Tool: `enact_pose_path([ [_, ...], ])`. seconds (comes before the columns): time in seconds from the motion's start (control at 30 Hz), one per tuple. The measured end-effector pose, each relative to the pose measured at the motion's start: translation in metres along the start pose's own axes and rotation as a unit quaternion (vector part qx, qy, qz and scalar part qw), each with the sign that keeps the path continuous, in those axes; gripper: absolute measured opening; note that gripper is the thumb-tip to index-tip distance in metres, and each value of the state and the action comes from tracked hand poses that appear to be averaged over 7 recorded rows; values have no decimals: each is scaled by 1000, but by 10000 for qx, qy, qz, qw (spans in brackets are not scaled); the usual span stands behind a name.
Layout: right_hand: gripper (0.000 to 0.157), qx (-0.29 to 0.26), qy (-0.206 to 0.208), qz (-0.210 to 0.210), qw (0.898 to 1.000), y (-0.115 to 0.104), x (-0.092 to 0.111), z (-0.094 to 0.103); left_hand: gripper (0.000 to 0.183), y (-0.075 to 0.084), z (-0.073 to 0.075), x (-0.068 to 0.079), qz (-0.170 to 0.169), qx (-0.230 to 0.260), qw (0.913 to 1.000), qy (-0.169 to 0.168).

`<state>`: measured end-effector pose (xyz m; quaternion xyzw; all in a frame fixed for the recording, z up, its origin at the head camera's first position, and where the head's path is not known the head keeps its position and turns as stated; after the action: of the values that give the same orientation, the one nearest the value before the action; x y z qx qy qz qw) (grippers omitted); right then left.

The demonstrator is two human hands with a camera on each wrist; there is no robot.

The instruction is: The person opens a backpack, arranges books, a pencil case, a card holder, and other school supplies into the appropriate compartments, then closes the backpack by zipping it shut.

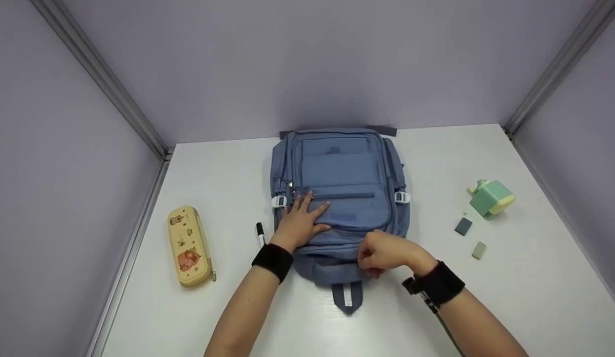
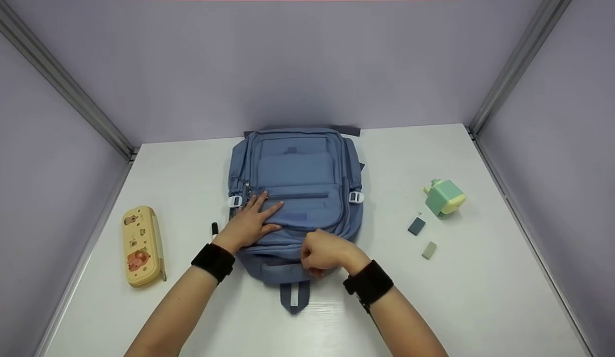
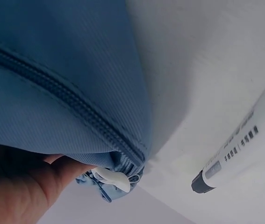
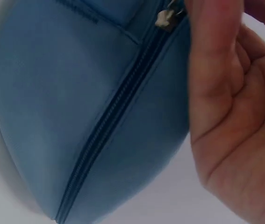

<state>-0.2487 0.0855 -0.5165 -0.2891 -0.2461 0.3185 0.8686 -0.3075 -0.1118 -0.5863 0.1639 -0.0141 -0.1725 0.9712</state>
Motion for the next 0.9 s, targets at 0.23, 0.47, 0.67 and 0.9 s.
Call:
enact_pose_path([
  [0.23,20,21,128,406,9991,-10,-8,-12,69,1,1,1,-13,-117,9999,37],
  [0.47,20,19,347,377,9987,-5,-3,-6,72,5,3,3,-29,-374,9991,194],
  [0.67,22,18,418,275,9987,-2,1,2,67,15,13,10,84,-481,9982,342],
  [0.9,22,-463,478,-124,9977,6,2,8,21,45,36,26,-1002,-626,9806,1562],
])
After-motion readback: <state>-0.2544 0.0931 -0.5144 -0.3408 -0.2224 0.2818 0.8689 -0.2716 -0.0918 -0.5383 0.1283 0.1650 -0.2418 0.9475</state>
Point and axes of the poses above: each hand's wrist, its own x-axis away from the middle knuckle, its own z-axis out of the back of the hand, y = z × x, the point moved 4 cm from there along -x, towards the middle knuckle, and after that the axes turned 9 degrees about y, right-handed, at the moved point
